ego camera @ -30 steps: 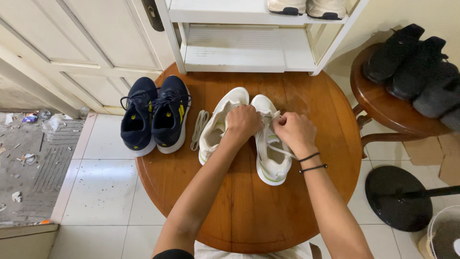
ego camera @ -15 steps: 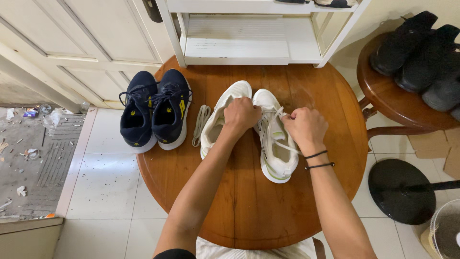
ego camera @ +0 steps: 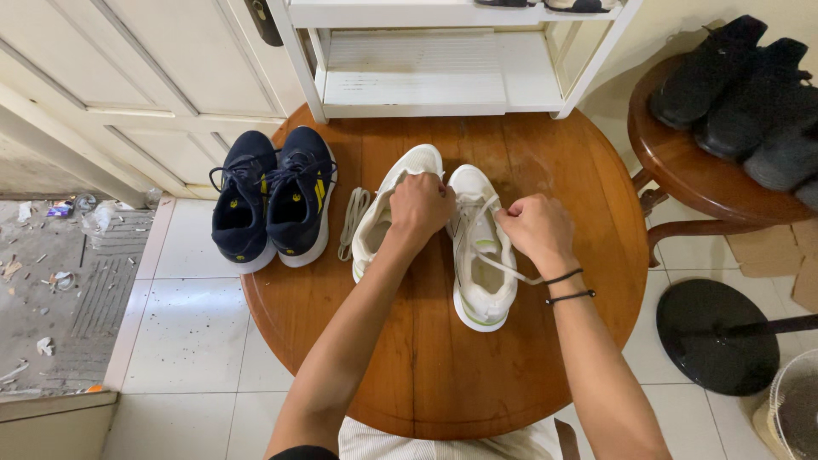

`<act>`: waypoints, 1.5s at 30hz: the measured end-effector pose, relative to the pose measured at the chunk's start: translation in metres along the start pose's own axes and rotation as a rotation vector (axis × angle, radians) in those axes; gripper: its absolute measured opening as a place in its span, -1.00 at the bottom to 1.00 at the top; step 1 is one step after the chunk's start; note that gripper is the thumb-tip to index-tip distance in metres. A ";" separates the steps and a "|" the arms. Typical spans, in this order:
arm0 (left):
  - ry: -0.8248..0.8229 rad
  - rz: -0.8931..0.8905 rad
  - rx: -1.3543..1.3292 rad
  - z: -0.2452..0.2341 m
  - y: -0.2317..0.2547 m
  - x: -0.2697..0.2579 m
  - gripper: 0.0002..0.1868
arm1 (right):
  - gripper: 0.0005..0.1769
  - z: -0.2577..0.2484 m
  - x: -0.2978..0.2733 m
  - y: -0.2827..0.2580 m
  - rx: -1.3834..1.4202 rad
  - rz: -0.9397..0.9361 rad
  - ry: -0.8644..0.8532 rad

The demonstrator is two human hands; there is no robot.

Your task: The person threads white shoelaces through the eyelets of a pair of white sneakers placed on a wooden table, then ties the laces into a bow. A second pair of dark sneakers remains untouched on the table.

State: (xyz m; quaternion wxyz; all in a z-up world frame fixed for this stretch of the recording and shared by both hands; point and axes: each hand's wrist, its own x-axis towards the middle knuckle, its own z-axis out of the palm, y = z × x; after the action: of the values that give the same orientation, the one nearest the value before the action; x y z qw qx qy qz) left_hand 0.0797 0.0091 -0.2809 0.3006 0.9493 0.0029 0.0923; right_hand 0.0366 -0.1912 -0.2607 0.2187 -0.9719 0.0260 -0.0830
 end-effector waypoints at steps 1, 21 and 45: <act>0.017 0.009 -0.008 -0.002 0.001 -0.003 -0.70 | -0.66 0.000 0.000 0.002 0.027 -0.009 0.005; 0.227 0.412 -1.104 -0.116 0.128 -0.041 -0.65 | -0.52 -0.123 -0.012 -0.080 1.038 -0.532 0.204; 0.427 0.772 -1.148 -0.253 0.224 -0.018 -0.74 | -0.84 -0.277 -0.012 -0.153 1.050 -0.779 0.468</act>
State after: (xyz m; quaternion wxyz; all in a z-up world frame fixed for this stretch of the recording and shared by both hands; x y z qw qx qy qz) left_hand 0.0065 -0.0315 0.0467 0.6906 0.5362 -0.3228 0.3624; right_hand -0.0210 -0.1687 0.0498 0.6029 -0.6326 -0.3218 -0.3644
